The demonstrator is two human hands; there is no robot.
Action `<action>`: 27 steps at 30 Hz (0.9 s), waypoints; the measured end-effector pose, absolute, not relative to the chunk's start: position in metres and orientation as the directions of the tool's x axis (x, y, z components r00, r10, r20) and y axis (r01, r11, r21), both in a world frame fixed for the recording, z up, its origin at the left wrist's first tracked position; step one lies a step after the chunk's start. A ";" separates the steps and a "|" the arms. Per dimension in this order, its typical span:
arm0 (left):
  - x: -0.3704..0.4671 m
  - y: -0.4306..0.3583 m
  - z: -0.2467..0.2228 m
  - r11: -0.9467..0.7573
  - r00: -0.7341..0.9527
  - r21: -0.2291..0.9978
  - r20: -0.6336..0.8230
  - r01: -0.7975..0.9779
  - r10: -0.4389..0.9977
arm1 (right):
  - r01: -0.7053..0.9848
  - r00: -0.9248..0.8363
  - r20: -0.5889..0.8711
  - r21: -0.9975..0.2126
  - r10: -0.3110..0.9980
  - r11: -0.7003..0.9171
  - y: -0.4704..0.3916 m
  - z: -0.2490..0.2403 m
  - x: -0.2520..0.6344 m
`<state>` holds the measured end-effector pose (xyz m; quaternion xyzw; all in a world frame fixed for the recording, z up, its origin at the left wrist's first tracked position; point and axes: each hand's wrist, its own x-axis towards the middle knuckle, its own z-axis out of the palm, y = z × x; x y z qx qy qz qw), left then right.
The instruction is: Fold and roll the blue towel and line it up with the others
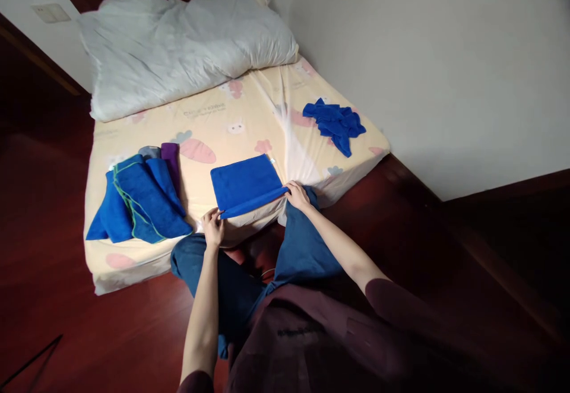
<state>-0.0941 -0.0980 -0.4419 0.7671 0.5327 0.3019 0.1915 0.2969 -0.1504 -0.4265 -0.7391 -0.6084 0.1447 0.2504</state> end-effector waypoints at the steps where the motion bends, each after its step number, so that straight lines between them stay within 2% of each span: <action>1: -0.093 -0.097 -0.442 -0.347 0.231 0.618 0.263 0.706 0.937 | 0.829 0.232 0.088 -0.539 0.969 -0.149 -0.150 -0.426 0.297; 7: -0.087 -0.097 -0.441 -0.241 0.075 0.671 0.266 0.701 0.961 | 0.823 0.285 0.098 -0.535 0.954 -0.191 -0.147 -0.428 0.295; 16: -0.085 -0.099 -0.436 -0.210 0.059 0.695 0.235 0.688 0.970 | 0.835 0.287 0.124 -0.518 0.950 -0.184 -0.147 -0.432 0.295; 27: -0.086 -0.098 -0.440 -0.193 0.027 0.679 0.247 0.709 0.969 | 0.764 0.328 0.173 -0.627 0.929 -0.153 -0.146 -0.433 0.295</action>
